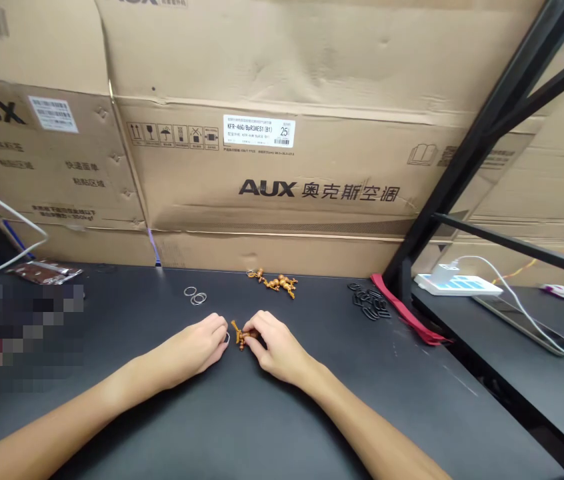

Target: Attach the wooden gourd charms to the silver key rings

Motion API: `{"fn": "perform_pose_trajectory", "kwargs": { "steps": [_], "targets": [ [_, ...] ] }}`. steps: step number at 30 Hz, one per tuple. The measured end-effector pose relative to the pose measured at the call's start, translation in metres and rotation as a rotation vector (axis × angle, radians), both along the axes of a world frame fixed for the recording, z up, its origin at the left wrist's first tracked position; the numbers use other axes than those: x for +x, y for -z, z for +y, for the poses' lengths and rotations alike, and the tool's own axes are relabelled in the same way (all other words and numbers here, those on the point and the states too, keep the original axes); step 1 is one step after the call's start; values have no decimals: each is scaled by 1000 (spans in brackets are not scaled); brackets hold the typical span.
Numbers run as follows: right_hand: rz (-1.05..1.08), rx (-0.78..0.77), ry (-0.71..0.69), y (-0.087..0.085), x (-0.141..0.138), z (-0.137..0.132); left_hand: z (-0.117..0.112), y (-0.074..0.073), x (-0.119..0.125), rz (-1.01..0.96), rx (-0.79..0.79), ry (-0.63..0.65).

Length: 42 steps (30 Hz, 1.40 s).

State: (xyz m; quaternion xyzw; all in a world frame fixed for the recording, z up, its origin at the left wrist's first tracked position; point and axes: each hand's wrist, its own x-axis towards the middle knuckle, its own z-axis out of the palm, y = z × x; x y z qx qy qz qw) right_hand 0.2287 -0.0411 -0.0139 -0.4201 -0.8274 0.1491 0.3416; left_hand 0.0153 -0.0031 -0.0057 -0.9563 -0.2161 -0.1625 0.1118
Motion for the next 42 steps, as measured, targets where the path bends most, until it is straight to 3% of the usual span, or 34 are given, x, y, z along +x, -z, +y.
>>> {"fn": "perform_pose_trajectory", "kwargs": {
  "steps": [6,12,18,25,33,42],
  "targets": [
    [-3,-8,3,-1,1,0,2,8,-3,0,78,9],
    [0,-7,-1,1,2,1,1,6,-1,-31,38,-5],
    [-3,-9,0,2,2,0,0,-2,-2,-64,-113,-47],
    [18,-28,3,-1,0,-1,2,-4,-3,-299,-411,4],
    [105,-93,18,1,-1,-1,1,-6,1,-443,-661,-66],
    [102,-116,-12,-2,-5,-3,-1,-12,3,-444,-727,-15]
  ]
}}
